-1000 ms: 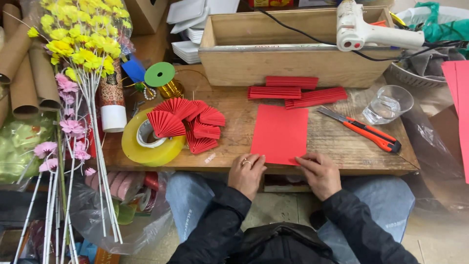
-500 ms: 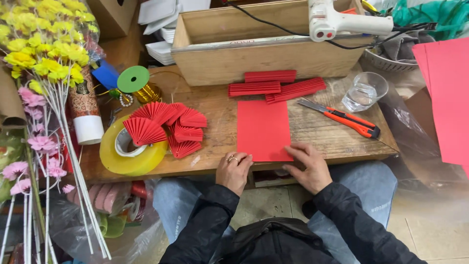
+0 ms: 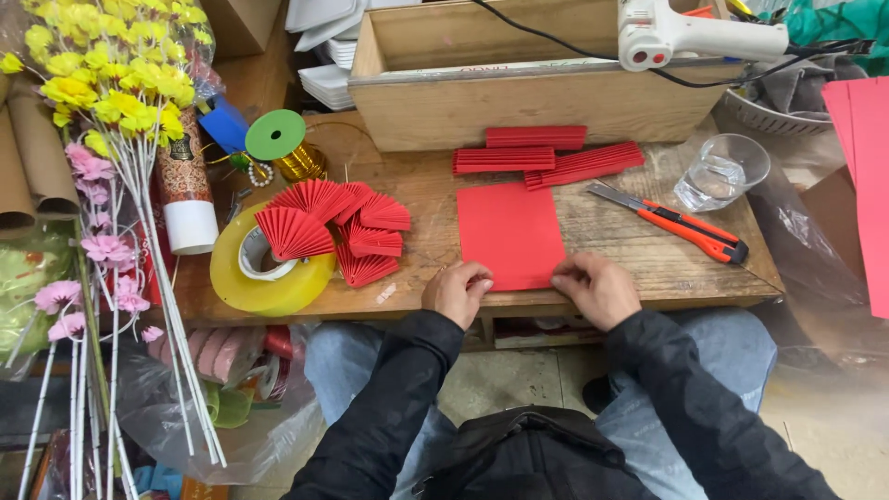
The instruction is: Folding small rectangular pieces of red paper into accordion shapes
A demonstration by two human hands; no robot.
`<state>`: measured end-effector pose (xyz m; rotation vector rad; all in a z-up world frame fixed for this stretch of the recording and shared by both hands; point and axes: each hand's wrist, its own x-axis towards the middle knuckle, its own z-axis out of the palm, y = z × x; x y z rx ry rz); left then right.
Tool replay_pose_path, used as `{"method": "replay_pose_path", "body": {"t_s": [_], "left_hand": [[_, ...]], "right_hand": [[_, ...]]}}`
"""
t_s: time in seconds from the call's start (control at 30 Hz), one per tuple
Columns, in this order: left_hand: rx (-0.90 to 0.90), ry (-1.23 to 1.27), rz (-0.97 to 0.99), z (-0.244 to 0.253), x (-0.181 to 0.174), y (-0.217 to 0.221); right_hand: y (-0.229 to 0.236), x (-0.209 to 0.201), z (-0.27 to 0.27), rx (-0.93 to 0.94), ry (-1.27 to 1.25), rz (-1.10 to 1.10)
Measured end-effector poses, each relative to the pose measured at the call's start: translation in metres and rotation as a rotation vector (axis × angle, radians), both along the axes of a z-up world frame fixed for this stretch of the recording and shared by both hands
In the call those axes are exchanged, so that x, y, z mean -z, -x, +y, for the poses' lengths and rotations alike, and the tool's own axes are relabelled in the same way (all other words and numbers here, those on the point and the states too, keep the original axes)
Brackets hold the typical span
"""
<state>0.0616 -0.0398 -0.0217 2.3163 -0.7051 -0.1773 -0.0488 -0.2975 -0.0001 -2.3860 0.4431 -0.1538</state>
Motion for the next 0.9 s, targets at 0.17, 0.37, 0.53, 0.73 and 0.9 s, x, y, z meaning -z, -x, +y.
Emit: {"method": "replay_pose_path", "body": {"t_s": [0.17,0.37,0.53,0.73,0.9], "left_hand": [[-0.021,-0.029,0.007,-0.001,-0.003,0.003],[0.062,0.095,-0.205,0.004,0.005,0.012],[0.077,0.105,-0.557,-0.002,0.005,0.021],[0.078,-0.07,-0.706,-0.011,0.045,0.035],[0.091,-0.05,-0.617,-0.025,0.009,0.078]], "right_hand": [[-0.021,-0.013,-0.005,0.017,-0.045,0.194],[-0.025,-0.011,-0.008,0.015,-0.038,0.273],[-0.024,-0.006,-0.007,0.025,-0.02,0.267],[-0.024,-0.014,-0.004,0.016,-0.014,0.264],[-0.024,-0.007,-0.004,0.015,-0.001,0.279]]}}
